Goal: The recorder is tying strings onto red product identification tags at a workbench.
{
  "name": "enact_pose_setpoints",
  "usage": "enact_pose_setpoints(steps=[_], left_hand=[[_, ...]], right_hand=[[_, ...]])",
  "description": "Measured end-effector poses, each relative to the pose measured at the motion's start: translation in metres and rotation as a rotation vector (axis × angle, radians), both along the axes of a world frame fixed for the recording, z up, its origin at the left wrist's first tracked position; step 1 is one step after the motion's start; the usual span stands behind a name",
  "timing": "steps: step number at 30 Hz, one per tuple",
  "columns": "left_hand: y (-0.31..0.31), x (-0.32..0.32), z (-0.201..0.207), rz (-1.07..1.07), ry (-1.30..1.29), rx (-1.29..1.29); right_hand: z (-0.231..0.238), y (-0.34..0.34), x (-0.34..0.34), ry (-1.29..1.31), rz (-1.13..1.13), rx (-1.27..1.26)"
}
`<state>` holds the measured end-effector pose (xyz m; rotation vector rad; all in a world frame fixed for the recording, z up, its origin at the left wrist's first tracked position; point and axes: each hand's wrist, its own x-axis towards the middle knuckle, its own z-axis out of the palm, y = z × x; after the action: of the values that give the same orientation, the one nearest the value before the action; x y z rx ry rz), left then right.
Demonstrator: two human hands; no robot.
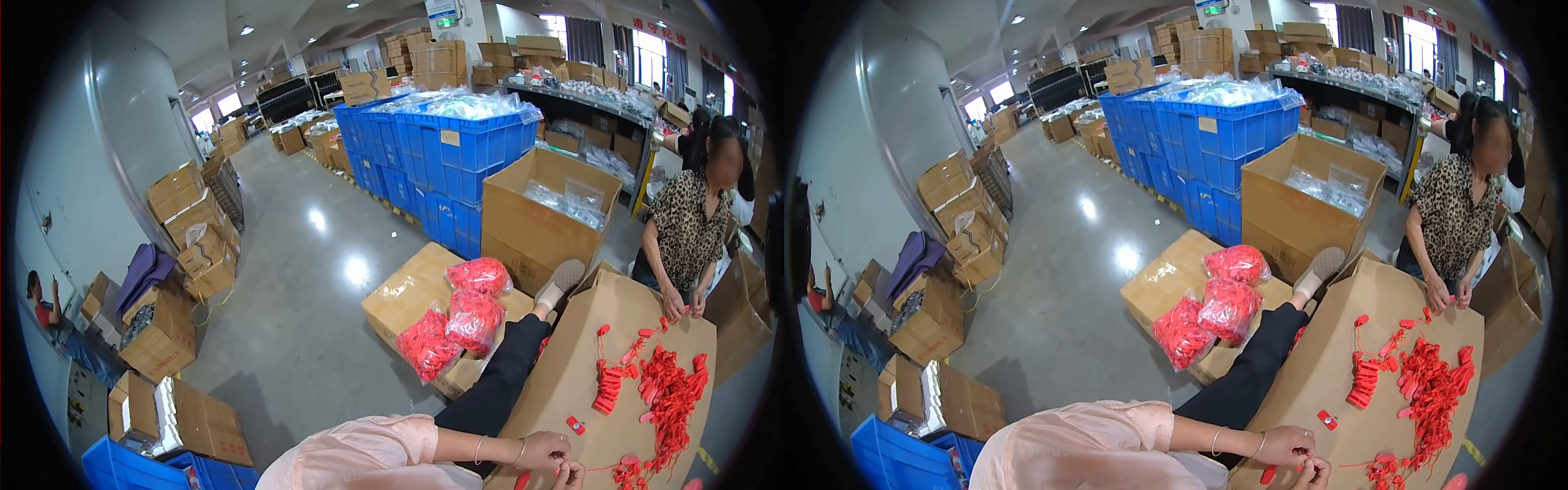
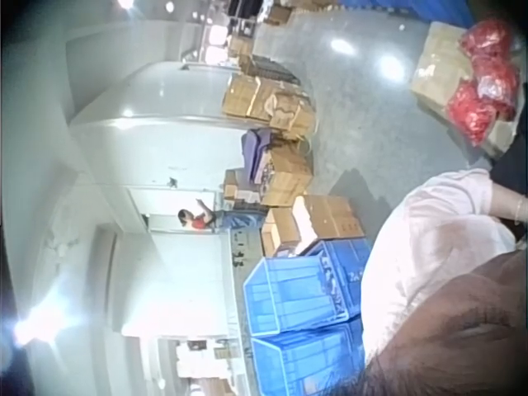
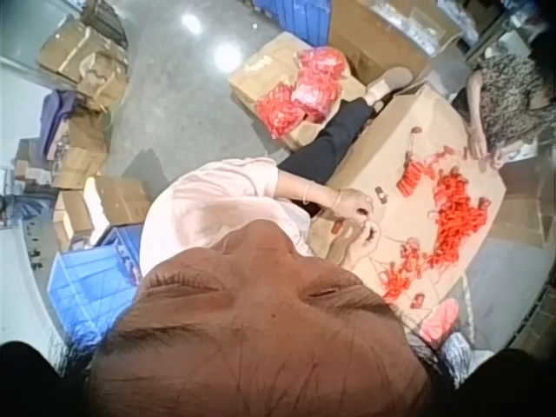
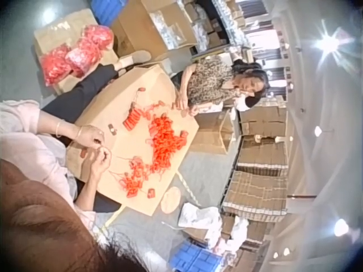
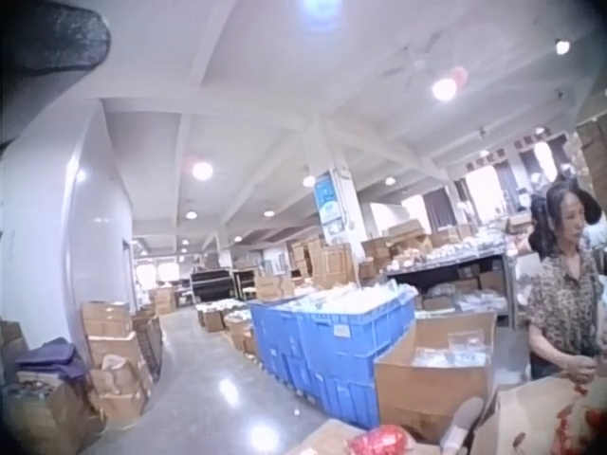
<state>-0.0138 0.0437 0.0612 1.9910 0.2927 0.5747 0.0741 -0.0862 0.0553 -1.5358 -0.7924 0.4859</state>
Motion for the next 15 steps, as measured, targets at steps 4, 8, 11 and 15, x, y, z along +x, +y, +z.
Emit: enact_pose_setpoints(steps=[4,8,11,15], left_hand=[[0.0,-0.002,0.006,-0.049,-0.036,-0.025],[0.004,-0.004,0.01,-0.133,0.029,-0.102],[0.006,-0.001,0.0,-0.184,0.018,-0.183],[0.006,0.0,0.007,-0.235,-0.005,-0.457]], right_hand=[[-0.011,-0.004,0.006,0.163,-0.003,0.059],[0.001,-0.007,0.004,0.377,0.007,0.0],[0.006,-0.009,0.005,0.43,0.028,-0.035],[0.02,-0.006,0.001,0.413,0.027,-0.003]])
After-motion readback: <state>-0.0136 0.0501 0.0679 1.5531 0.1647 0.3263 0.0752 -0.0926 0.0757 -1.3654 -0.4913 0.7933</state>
